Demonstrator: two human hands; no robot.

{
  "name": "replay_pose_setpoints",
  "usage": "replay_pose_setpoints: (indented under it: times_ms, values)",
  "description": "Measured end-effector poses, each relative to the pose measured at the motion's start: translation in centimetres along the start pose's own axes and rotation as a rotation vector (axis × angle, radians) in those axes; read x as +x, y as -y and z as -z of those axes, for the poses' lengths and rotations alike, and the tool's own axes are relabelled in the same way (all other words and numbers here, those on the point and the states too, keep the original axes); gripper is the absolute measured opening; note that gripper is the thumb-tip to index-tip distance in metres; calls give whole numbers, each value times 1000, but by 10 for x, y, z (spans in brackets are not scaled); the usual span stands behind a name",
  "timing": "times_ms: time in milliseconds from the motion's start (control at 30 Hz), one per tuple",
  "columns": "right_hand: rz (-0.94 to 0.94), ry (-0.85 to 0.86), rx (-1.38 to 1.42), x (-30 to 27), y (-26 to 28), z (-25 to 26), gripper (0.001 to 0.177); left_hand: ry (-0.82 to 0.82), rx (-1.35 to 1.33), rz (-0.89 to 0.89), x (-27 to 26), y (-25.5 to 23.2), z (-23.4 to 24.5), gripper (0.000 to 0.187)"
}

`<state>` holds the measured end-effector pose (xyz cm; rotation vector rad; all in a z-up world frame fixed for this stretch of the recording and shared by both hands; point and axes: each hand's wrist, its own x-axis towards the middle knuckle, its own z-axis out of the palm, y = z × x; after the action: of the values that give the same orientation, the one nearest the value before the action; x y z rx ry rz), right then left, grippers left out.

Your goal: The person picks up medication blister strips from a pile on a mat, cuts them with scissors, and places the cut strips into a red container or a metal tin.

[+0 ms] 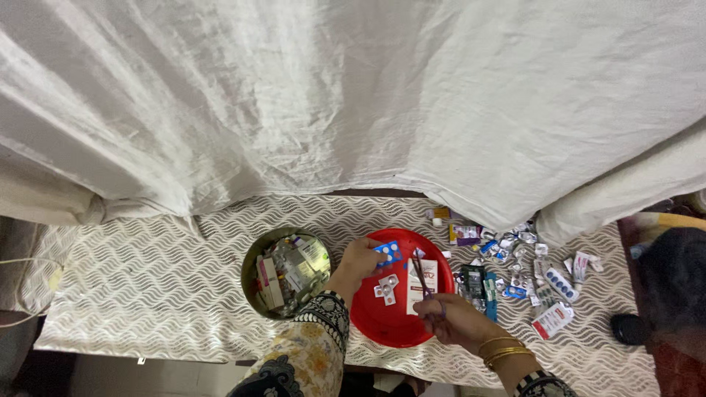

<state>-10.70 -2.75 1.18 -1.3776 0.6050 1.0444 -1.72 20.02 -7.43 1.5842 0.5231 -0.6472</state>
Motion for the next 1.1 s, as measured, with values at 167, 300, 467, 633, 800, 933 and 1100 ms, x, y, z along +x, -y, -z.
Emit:
replay_pose_setpoints:
  times_ms: [167,300,467,633,800,933,1100]
  values:
    - [278,-117,-223,6,-18,15,26,166,-271,70,-8,-21,-16,30]
    - [342,-87,-91,3,-42,55,15,338,-137,51,-4,-51,-49,31]
    - [326,-37,-131,-37,-55,99,12,390,160,-223,-1,-87,-92,37]
    - [307,-111,-106,-77,-52,113,14,445,304,-335,-14,-121,-141,32]
    - [365,-144,-39,-106,-59,124,15,482,273,-552,-21,-135,-184,31]
    - [359,-164,-43,-117,-67,135,15,428,409,-590,-31,-145,-200,26]
    - [403,-178,3,-118,-73,143,16,435,545,-600,-46,-148,-215,26]
